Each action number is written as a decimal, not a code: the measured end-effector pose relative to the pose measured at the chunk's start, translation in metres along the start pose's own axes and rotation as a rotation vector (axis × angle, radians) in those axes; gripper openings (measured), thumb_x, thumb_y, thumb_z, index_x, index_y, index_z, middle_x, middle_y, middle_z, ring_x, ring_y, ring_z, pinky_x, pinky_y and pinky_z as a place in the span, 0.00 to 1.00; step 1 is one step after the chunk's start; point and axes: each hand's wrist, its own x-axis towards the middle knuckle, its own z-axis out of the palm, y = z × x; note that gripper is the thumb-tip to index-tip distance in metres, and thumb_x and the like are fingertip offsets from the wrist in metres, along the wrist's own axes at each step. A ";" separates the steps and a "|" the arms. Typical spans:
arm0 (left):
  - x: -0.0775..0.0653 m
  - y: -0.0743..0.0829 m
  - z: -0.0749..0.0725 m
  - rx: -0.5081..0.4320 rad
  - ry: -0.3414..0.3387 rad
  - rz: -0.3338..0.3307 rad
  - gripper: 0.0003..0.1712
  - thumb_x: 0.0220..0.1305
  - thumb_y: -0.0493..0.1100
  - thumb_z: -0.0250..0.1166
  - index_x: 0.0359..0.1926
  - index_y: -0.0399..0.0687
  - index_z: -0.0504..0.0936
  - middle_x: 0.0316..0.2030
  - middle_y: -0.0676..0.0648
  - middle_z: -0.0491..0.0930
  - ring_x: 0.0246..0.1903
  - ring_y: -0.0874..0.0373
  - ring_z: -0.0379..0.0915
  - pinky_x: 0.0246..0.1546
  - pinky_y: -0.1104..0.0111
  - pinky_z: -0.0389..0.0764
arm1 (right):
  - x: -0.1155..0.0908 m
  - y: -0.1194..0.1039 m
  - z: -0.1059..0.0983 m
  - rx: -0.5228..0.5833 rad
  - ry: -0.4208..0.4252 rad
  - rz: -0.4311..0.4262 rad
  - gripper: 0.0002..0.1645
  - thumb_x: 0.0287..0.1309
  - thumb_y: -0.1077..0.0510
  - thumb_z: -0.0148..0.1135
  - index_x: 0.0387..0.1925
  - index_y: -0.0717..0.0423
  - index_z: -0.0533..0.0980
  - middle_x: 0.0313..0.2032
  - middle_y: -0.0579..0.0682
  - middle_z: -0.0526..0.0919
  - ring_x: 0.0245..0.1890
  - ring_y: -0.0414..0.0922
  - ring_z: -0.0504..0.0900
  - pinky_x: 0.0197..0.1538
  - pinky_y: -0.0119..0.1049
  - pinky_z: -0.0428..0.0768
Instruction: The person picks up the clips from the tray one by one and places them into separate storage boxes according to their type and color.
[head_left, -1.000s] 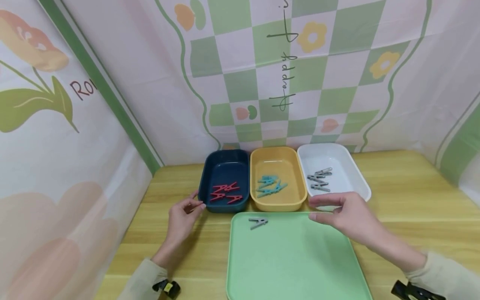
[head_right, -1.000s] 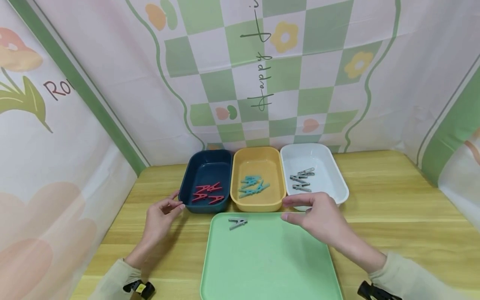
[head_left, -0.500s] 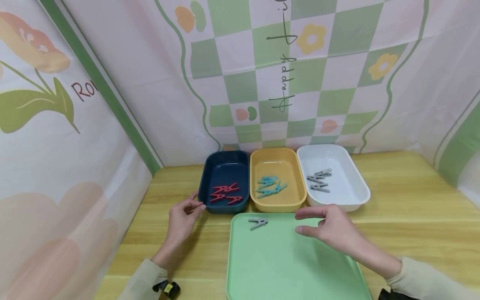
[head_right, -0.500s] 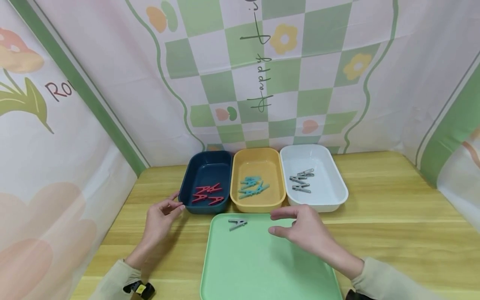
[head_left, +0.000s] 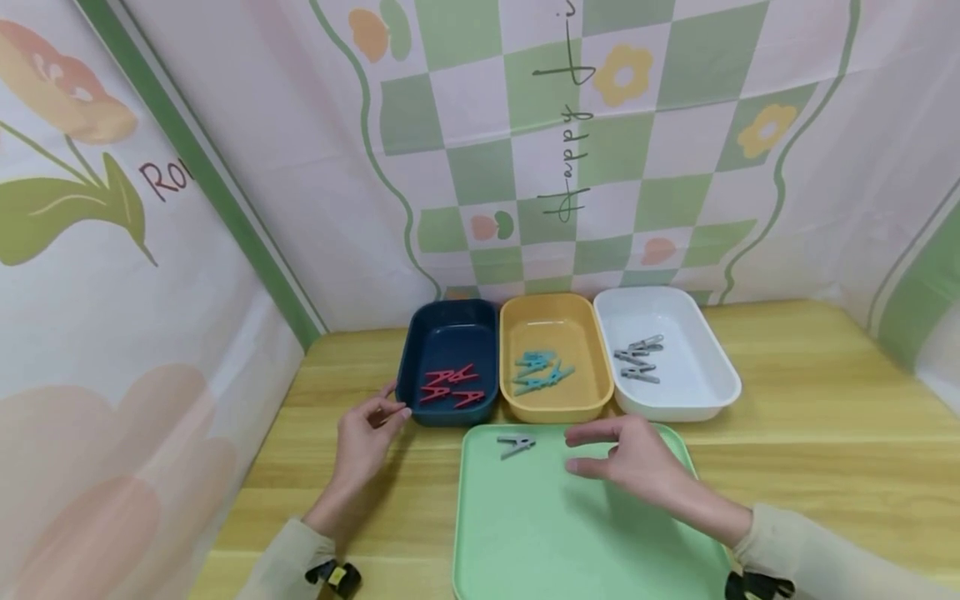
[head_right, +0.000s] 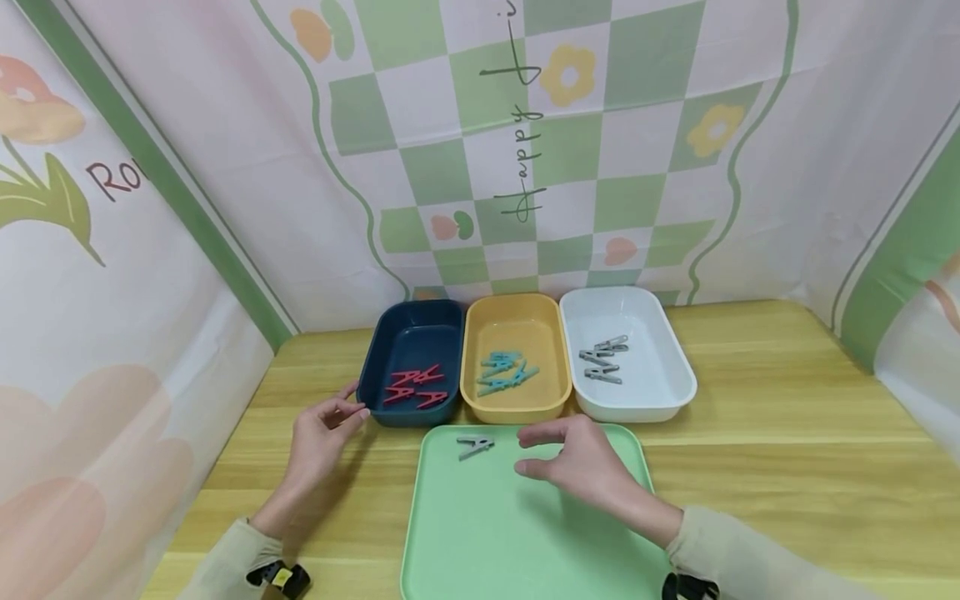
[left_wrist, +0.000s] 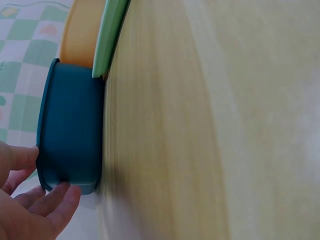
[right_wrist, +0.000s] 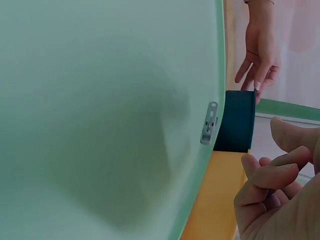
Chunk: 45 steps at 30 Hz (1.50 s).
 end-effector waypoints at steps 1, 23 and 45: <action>0.000 0.000 0.000 0.000 0.001 0.000 0.03 0.67 0.31 0.73 0.38 0.33 0.88 0.65 0.41 0.80 0.60 0.44 0.81 0.47 0.69 0.87 | 0.002 0.000 0.002 0.007 -0.005 -0.002 0.25 0.54 0.55 0.83 0.53 0.58 0.87 0.47 0.48 0.91 0.55 0.54 0.86 0.53 0.55 0.86; 0.002 0.002 0.000 0.002 0.003 0.002 0.02 0.66 0.30 0.73 0.38 0.33 0.87 0.65 0.41 0.80 0.60 0.44 0.81 0.48 0.69 0.86 | 0.038 0.002 0.037 0.055 -0.053 0.007 0.27 0.55 0.58 0.81 0.57 0.59 0.85 0.54 0.52 0.88 0.49 0.51 0.86 0.42 0.38 0.85; 0.001 0.000 -0.001 -0.057 -0.008 -0.023 0.12 0.67 0.31 0.73 0.50 0.34 0.87 0.67 0.41 0.78 0.56 0.43 0.84 0.49 0.70 0.86 | 0.053 0.003 0.057 -0.042 -0.093 -0.046 0.31 0.50 0.61 0.83 0.57 0.61 0.84 0.54 0.53 0.88 0.60 0.57 0.82 0.65 0.58 0.77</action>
